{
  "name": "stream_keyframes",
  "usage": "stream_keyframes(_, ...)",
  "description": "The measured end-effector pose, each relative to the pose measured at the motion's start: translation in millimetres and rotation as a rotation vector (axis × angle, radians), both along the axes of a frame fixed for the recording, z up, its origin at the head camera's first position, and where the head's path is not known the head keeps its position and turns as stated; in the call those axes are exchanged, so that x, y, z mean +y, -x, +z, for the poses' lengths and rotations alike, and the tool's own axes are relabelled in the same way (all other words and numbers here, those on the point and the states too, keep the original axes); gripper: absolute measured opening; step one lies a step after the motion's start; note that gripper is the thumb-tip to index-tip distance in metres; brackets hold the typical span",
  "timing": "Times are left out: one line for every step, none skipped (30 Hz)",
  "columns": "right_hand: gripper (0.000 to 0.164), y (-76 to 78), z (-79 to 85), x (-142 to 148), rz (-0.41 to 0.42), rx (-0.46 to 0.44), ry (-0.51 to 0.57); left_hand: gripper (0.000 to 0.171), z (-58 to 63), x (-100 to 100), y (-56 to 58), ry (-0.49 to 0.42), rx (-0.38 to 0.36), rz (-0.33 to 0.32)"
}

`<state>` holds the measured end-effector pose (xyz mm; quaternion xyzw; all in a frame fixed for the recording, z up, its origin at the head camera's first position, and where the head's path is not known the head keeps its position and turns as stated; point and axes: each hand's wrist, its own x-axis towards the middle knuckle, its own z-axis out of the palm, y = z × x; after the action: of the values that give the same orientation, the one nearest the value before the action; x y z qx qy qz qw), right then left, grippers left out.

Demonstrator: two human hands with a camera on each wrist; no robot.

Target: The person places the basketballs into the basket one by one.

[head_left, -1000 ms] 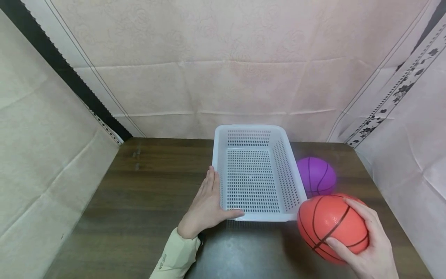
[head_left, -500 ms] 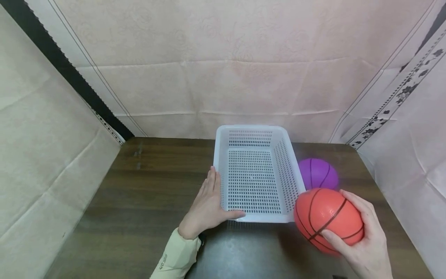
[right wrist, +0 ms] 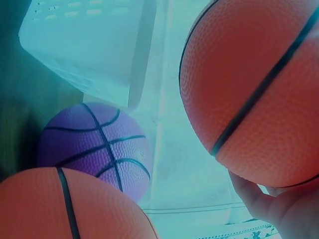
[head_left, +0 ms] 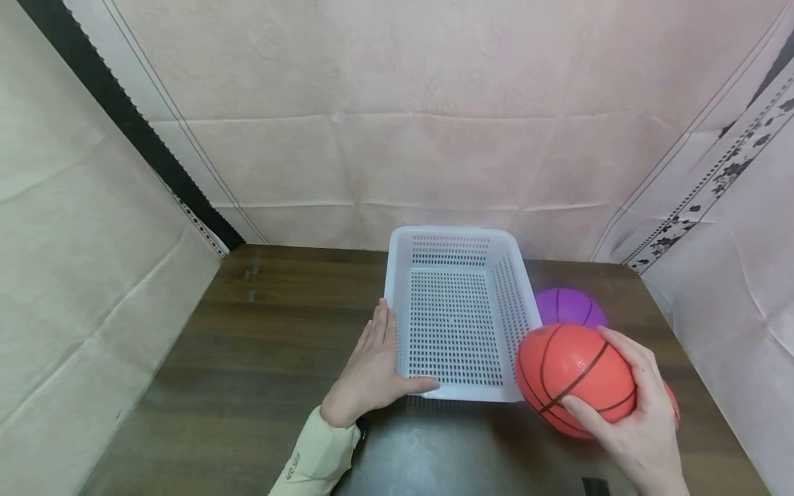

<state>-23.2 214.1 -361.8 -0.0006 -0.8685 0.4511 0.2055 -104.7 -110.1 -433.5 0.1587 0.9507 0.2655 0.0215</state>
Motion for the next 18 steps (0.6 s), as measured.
stream_keyframes(0.099,1.0,-0.5,0,0.003,-0.003,0.004,0.135,-0.1,0,-0.2,0.001,-0.001,0.001)
stream_keyframes(0.099,2.2,-1.4,-1,0.008,-0.003,0.009,0.135,-0.1,0,-0.3,-0.001,-0.002,0.002)
stream_keyframes(0.099,3.6,-2.3,-1,0.011,-0.004,0.012,0.135,0.0,0,-0.3,-0.003,-0.002,0.002)
stream_keyframes(0.098,4.9,-3.4,-2,0.014,-0.002,0.013,0.135,0.1,0,-0.5,-0.003,-0.002,0.001)
stream_keyframes(0.098,6.3,-4.3,-2,0.018,0.000,0.012,0.135,0.2,0,-0.6,-0.005,-0.003,0.002)
stream_keyframes(0.098,7.8,-5.2,-2,0.023,0.003,0.009,0.135,0.5,0,-0.7,-0.008,-0.004,0.001)
stream_keyframes(0.098,9.5,-6.0,-3,0.027,0.005,0.005,0.135,0.7,0,-0.8,-0.012,-0.005,0.001)
stream_keyframes(0.098,11.1,-6.8,-3,0.026,0.006,-0.001,0.135,0.9,0,-0.8,-0.012,-0.003,0.001)
stream_keyframes(0.098,12.4,-7.2,-4,0.023,0.003,-0.010,0.135,1.1,0,-0.9,-0.009,-0.002,0.002)
stream_keyframes(0.097,13.6,-7.8,-5,0.024,0.004,-0.015,0.135,1.1,0,-0.9,-0.008,0.001,0.002)
stream_keyframes(0.097,14.9,-8.2,-6,0.023,0.000,-0.022,0.136,1.1,0,-0.9,-0.008,0.001,0.003)
stream_keyframes(0.097,15.8,-8.4,-6,0.021,-0.006,-0.027,0.135,1.1,0,-0.9,-0.009,0.003,0.003)
stream_keyframes(0.097,16.7,-8.7,-7,0.022,-0.007,-0.027,0.135,0.8,0,-0.9,-0.009,0.005,0.003)
stream_keyframes(0.097,17.5,-9.0,-8,0.025,-0.008,-0.028,0.135,0.6,0,-1.0,-0.010,0.006,0.003)
stream_keyframes(0.097,18.2,-9.3,-8,0.029,-0.008,-0.028,0.135,0.3,0,-0.9,-0.015,0.006,0.003)
stream_keyframes(0.097,18.9,-9.7,-8,0.034,-0.006,-0.028,0.135,0.0,0,-0.9,-0.018,0.006,0.002)
stream_keyframes(0.097,19.6,-10.1,-9,0.037,-0.007,-0.032,0.135,-0.3,0,-0.9,-0.021,0.006,0.003)
stream_keyframes(0.098,20.3,-10.5,-9,0.042,-0.005,-0.033,0.135,-0.6,0,-0.9,-0.023,0.007,0.003)
